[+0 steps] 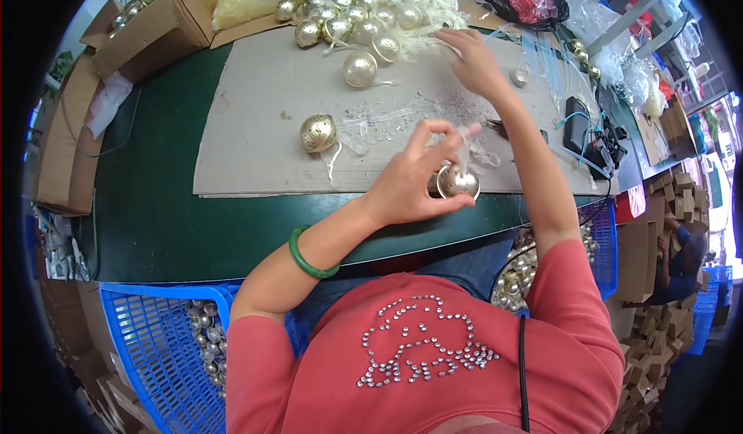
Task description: Using a glue gun to attach decorative lace onto gold-colored plastic ornaments and sorting them into a basket.
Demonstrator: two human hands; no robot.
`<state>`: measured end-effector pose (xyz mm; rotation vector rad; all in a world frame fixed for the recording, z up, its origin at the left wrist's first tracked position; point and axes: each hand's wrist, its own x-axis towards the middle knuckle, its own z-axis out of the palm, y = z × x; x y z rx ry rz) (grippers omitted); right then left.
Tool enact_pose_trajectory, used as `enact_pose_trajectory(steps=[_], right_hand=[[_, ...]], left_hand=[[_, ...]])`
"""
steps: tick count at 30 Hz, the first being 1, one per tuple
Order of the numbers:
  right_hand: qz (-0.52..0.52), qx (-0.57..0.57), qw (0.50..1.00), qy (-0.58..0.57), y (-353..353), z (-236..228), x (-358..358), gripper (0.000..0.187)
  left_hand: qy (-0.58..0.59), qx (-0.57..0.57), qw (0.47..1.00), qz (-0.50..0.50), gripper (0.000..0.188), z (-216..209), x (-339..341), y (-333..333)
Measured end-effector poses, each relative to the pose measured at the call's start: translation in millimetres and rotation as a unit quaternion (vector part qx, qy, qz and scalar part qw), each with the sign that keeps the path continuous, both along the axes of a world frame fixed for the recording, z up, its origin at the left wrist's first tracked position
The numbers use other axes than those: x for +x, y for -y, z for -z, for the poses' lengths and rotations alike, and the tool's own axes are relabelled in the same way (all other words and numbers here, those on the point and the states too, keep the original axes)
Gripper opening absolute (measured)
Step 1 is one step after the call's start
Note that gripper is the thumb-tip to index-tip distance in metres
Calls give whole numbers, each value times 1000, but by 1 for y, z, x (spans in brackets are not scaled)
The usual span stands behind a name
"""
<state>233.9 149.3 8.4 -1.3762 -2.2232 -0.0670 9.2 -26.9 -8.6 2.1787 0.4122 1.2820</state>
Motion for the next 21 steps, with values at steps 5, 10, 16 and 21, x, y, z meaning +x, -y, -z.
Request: enact_pose_trajectory(steps=[5,10,16,21], right_hand=[[-55,92,991,83,133,-63,1,50],[-62,89,976,190,193,-68,13,53],[1,-83,915,-396,215,-40,13,41],[-17,-229,804,-549,212,-27,2,29]], left_hand=[[76,-287,955,8,105,-18,-7,-1],[47,-250,964,80,105,-13,-6,-9],[-6,-217,972,93,111,-17,-3,-3],[7,-200,976,91,104,-15,5,4]])
